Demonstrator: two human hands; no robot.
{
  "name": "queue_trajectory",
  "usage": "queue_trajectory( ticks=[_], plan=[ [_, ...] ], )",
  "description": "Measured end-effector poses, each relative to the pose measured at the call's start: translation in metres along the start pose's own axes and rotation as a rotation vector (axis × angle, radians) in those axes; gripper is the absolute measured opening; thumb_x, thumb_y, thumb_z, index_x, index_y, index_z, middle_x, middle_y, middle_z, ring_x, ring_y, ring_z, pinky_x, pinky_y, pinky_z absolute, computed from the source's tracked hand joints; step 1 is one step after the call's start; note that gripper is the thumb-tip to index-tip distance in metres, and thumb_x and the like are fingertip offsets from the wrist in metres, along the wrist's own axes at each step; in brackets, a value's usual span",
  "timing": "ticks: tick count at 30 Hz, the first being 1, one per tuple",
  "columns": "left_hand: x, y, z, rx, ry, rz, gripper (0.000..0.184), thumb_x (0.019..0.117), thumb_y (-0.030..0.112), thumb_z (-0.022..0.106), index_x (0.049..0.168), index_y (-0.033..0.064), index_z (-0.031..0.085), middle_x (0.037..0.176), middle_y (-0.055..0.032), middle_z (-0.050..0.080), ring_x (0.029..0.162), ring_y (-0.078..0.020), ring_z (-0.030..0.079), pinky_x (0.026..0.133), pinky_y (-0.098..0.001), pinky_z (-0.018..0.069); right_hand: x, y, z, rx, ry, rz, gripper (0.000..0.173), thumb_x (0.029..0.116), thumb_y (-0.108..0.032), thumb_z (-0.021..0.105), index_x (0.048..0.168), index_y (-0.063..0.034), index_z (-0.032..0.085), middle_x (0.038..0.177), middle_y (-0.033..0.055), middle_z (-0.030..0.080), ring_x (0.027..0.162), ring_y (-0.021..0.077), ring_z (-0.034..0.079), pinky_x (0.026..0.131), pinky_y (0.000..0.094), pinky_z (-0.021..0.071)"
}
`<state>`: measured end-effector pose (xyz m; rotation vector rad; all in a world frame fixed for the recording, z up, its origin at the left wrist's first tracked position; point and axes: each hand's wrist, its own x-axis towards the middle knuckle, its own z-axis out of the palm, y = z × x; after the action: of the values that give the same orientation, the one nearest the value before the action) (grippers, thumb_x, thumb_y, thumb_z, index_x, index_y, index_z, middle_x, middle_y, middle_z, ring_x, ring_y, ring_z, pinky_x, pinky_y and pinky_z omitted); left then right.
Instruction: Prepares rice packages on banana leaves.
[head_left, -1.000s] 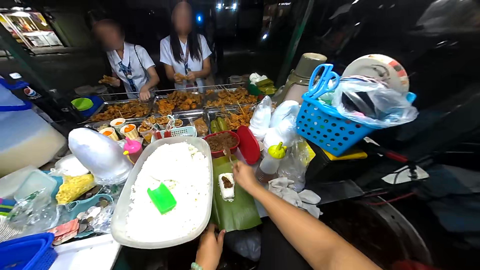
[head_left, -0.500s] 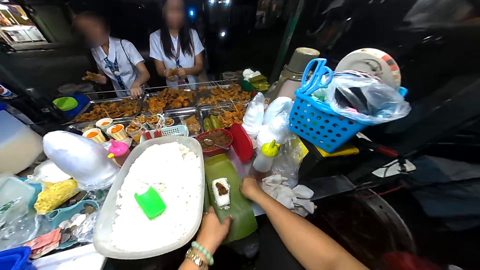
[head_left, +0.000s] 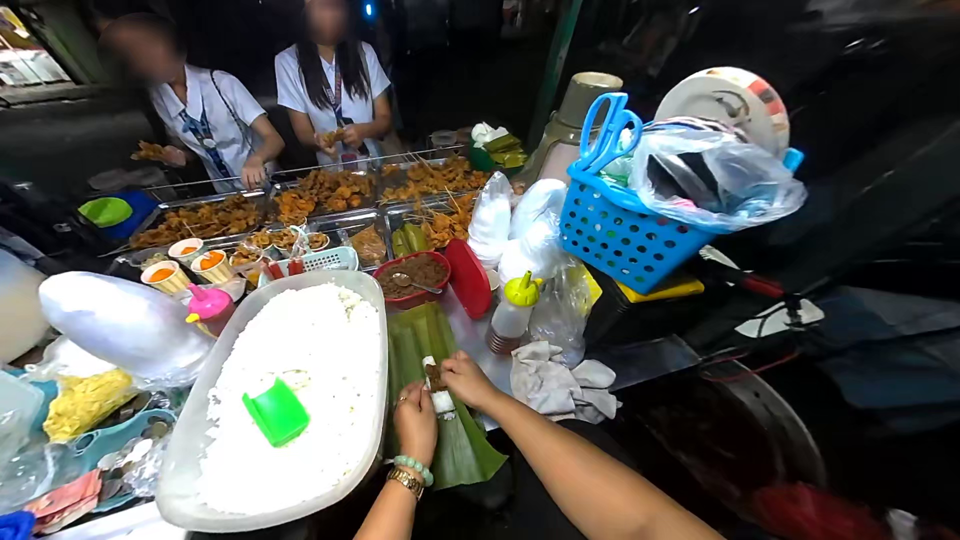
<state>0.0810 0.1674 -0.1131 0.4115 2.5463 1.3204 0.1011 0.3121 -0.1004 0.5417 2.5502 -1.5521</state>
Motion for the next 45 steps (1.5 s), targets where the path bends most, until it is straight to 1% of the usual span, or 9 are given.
queue_trajectory(
  ticks=[4,10,16,23,28,31,35,38,45],
  plan=[
    [-0.005,-0.007,0.010,-0.280,0.098,-0.035,0.029,0.1068,0.010,0.051,0.123,-0.0072,0.069,0.135,-0.0211,0.064,0.130,-0.0278,0.060,0.114,-0.0409,0.0422,-0.002,0.005,0.013,0.040,0.024,-0.079,0.028,0.1006,-0.014,0.049,0.096,0.0058,0.067,0.125,0.0227,0.052,0.116,0.0298,0.052,0.100,0.0416,0.0444],
    [-0.012,-0.007,0.014,-0.439,0.119,-0.100,0.030,0.1073,0.010,0.049,0.122,-0.0082,0.068,0.142,-0.0209,0.060,0.135,-0.0263,0.056,0.116,-0.0389,0.0404,-0.015,0.010,0.018,0.062,0.127,-0.216,0.044,0.1114,-0.021,0.039,0.150,-0.0041,0.051,0.140,0.0228,0.061,0.129,0.0310,0.059,0.113,0.0424,0.0441],
    [-0.014,0.001,0.015,-0.535,0.143,-0.149,0.029,0.1072,0.010,0.050,0.120,-0.0069,0.070,0.141,-0.0195,0.061,0.134,-0.0238,0.057,0.114,-0.0372,0.0423,-0.013,0.015,0.028,-0.155,0.126,-0.259,0.042,0.1091,-0.018,0.045,0.148,-0.0060,0.055,0.128,0.0231,0.064,0.116,0.0329,0.063,0.105,0.0423,0.0489],
    [-0.015,0.002,0.018,-0.608,0.170,-0.139,0.028,0.1063,0.010,0.051,0.117,-0.0082,0.071,0.141,-0.0202,0.061,0.135,-0.0231,0.057,0.114,-0.0362,0.0423,-0.014,0.006,0.028,-0.421,0.027,-0.166,0.047,0.1096,-0.021,0.041,0.155,-0.0106,0.048,0.133,0.0247,0.059,0.124,0.0363,0.058,0.109,0.0446,0.0460],
    [-0.011,-0.013,0.003,-0.246,-0.138,0.134,0.039,0.1093,0.016,0.043,0.134,-0.0069,0.062,0.155,-0.0205,0.046,0.147,-0.0288,0.042,0.123,-0.0409,0.0309,-0.011,0.004,0.013,-0.208,-0.084,-0.116,0.037,0.1072,-0.008,0.044,0.138,0.0054,0.060,0.138,0.0280,0.054,0.126,0.0369,0.056,0.111,0.0440,0.0437],
    [-0.004,-0.028,-0.010,0.051,-0.325,0.391,0.051,0.1088,0.026,0.034,0.145,-0.0058,0.053,0.160,-0.0193,0.040,0.152,-0.0382,0.031,0.125,-0.0498,0.0222,-0.010,0.015,-0.011,-0.062,-0.212,-0.079,0.048,0.1078,-0.004,0.039,0.156,-0.0033,0.042,0.150,0.0234,0.050,0.133,0.0318,0.053,0.113,0.0420,0.0419],
    [0.004,-0.039,-0.008,0.166,-0.339,0.502,0.052,0.1087,0.028,0.033,0.148,0.0006,0.052,0.161,-0.0116,0.042,0.150,-0.0376,0.033,0.125,-0.0525,0.0204,-0.018,0.038,-0.027,-0.152,-0.282,-0.130,0.080,0.0915,0.009,0.060,0.162,-0.0031,0.023,0.144,0.0224,0.051,0.118,0.0298,0.062,0.100,0.0386,0.0530],
    [0.009,-0.047,-0.003,0.144,-0.298,0.524,0.052,0.1090,0.028,0.029,0.146,0.0035,0.056,0.158,-0.0098,0.047,0.147,-0.0344,0.040,0.123,-0.0514,0.0247,-0.035,0.058,-0.022,-0.233,-0.244,-0.351,0.078,0.0779,0.005,0.076,0.149,0.0033,0.043,0.146,0.0292,0.045,0.121,0.0364,0.059,0.101,0.0419,0.0529],
    [0.012,-0.048,-0.001,0.053,-0.265,0.458,0.054,0.1094,0.030,0.022,0.143,0.0115,0.061,0.154,-0.0046,0.052,0.142,-0.0309,0.045,0.120,-0.0495,0.0283,-0.042,0.063,-0.024,-0.411,-0.231,-0.675,0.060,0.0816,-0.009,0.079,0.137,-0.0003,0.060,0.141,0.0301,0.052,0.132,0.0427,0.052,0.111,0.0482,0.0457]
  ],
)
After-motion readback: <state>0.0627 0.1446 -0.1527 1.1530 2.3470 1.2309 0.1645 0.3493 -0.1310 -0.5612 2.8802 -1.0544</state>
